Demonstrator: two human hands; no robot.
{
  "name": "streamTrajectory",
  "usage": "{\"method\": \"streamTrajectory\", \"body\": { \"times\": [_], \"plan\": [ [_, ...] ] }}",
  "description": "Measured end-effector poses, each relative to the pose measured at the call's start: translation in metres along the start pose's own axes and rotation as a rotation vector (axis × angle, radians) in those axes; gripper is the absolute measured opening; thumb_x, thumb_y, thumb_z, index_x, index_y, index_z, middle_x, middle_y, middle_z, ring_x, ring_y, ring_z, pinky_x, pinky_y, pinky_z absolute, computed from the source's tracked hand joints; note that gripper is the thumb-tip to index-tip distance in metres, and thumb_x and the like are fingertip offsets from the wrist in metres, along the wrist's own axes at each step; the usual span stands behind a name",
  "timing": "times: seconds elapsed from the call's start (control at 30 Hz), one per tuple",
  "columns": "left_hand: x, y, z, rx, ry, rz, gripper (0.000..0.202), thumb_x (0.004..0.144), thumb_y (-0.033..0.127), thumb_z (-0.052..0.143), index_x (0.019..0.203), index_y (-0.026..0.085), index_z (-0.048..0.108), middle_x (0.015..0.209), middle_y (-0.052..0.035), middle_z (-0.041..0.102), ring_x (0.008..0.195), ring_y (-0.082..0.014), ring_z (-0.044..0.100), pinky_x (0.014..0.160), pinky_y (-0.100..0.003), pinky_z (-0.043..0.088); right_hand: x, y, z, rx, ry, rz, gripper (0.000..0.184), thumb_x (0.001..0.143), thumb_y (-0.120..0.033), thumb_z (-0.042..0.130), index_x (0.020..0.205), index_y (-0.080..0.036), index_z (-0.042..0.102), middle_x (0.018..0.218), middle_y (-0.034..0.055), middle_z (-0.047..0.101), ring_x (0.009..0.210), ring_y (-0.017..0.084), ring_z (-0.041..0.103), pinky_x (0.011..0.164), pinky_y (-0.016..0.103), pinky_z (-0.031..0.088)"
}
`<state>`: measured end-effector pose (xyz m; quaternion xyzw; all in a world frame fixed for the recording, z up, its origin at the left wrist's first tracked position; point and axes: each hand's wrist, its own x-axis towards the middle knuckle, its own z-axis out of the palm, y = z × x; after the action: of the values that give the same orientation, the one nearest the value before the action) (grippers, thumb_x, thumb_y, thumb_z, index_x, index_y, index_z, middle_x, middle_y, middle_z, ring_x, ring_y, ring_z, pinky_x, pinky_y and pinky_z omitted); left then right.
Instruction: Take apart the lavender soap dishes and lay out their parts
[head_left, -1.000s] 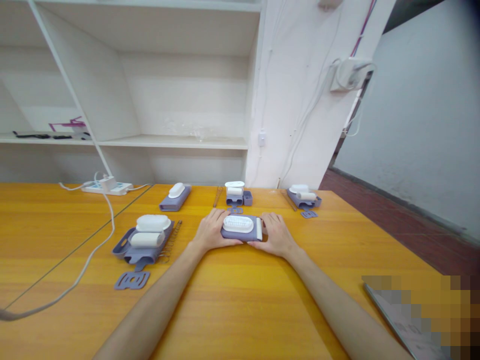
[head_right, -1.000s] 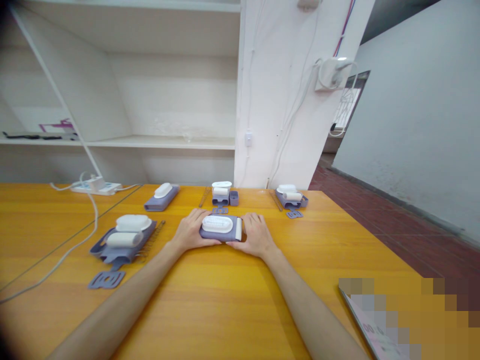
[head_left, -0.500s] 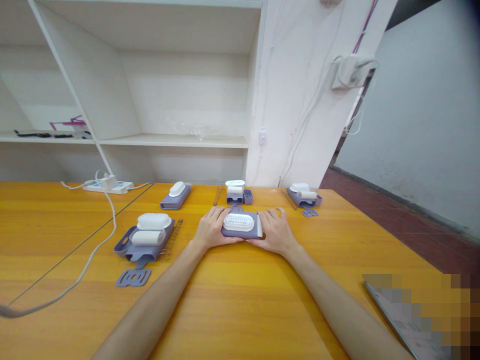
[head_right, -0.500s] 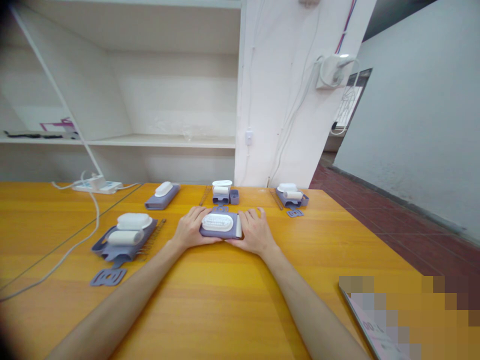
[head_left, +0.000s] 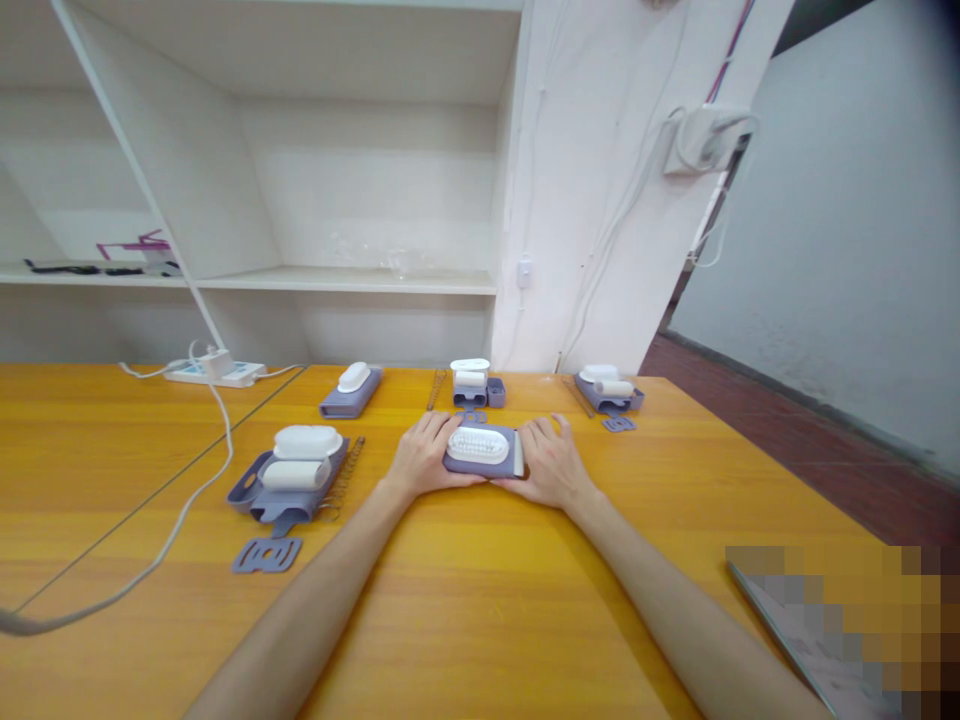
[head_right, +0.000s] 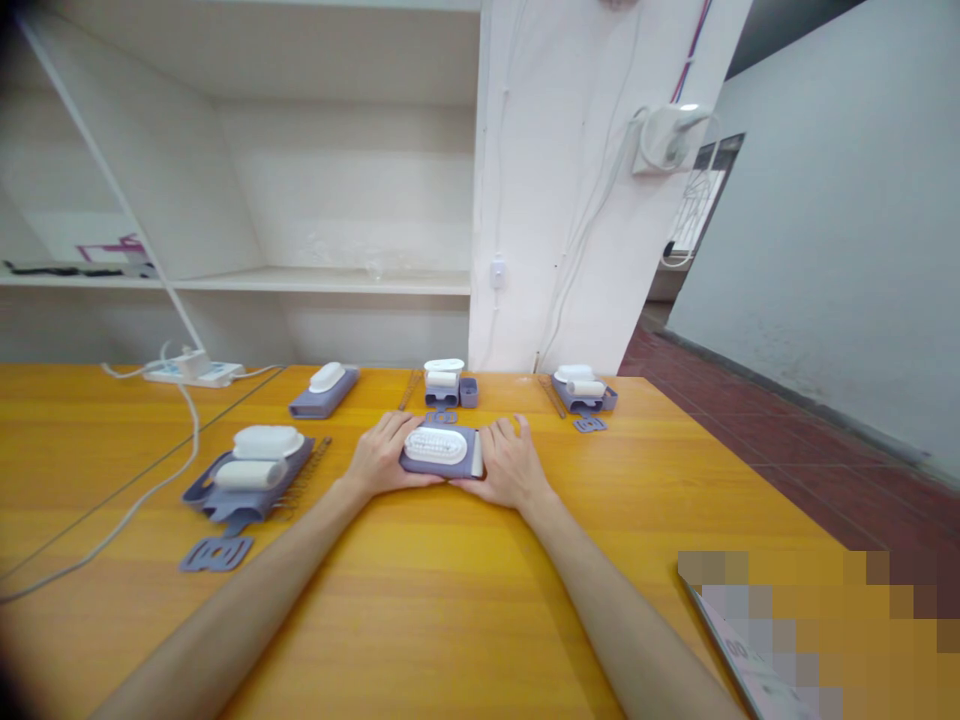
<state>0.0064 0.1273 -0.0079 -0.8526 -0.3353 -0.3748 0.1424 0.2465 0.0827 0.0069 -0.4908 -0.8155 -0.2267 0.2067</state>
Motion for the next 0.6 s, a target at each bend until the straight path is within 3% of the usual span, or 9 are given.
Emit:
{"method": "streamTrajectory", "body": {
  "times": [0.6],
  "plan": [
    [0.0006,0.0013,-0.0013,-0.012,-0.017,-0.017,0.083,0.062,0.069,0.062,0.124,0.016,0.049,0.112,-0.0139,0.058,0.105,-0.0287,0.053,0.092,-0.042,0.046,-0.0005,0.0003,-0.0006,0.030,0.014,0.027,0.063,0.070,-0.076,0.048,0.085,-0.016,0.057,0.087,0.0115,0.058,0.087,0.026,0.046,0.089,0.044,0.026]
  ]
}}
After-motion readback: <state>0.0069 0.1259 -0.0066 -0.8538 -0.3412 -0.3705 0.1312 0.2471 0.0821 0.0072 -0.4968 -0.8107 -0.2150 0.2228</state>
